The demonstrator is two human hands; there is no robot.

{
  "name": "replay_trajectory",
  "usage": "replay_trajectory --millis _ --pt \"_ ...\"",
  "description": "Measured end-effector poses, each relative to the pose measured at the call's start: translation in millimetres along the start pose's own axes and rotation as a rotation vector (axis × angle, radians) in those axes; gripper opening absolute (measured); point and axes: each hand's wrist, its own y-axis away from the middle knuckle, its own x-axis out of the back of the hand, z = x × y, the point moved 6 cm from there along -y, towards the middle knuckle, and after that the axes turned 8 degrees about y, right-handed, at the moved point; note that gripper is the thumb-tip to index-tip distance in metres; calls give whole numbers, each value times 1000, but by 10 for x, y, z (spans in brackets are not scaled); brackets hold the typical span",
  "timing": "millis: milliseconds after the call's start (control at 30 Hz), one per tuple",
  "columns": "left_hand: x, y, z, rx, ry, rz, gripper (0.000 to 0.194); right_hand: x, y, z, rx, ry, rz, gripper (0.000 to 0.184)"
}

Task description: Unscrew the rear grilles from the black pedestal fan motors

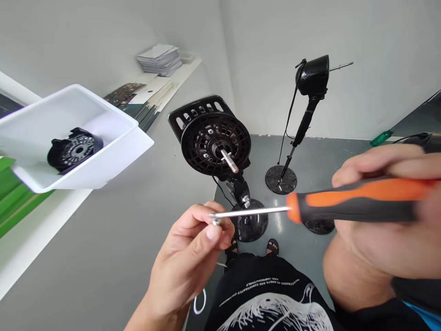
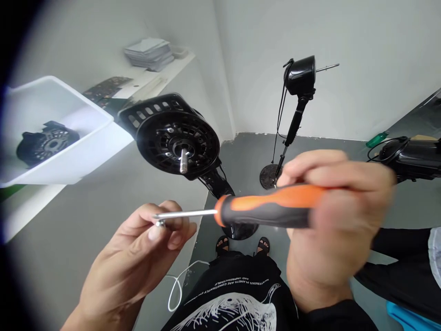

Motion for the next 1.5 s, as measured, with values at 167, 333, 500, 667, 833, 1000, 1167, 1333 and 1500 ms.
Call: replay_trajectory --millis 167,333,500,667,833,1000,1167,1333,1500 --pt "-30 22 77 -31 -209 -47 18 -224 276 200 -6 26 -237 24" --pt "84 27 123 -23 -182 6 21 19 309 500 -244 -140 49 29" --pt "100 -16 319 -136 -219 33 19 215 190 561 -248 -120 287 34" --pt "45 -44 340 -125 -275 23 18 323 139 400 -88 -12 701 38" --pt "10 -18 323 -125 -329 6 18 216 127 116 -25 114 734 31" --pt "4 11 310 -122 -363 3 20 170 112 81 -24 3 644 44" --pt "2 34 316 -149 -392 -9 18 134 107 30 -25 27 651 40" --pt "1 67 329 -151 -435 -3 19 68 77 -71 9 108 654 33" --pt "-64 88 430 -260 -652 -43 14 209 43 -67 293 98 689 43"
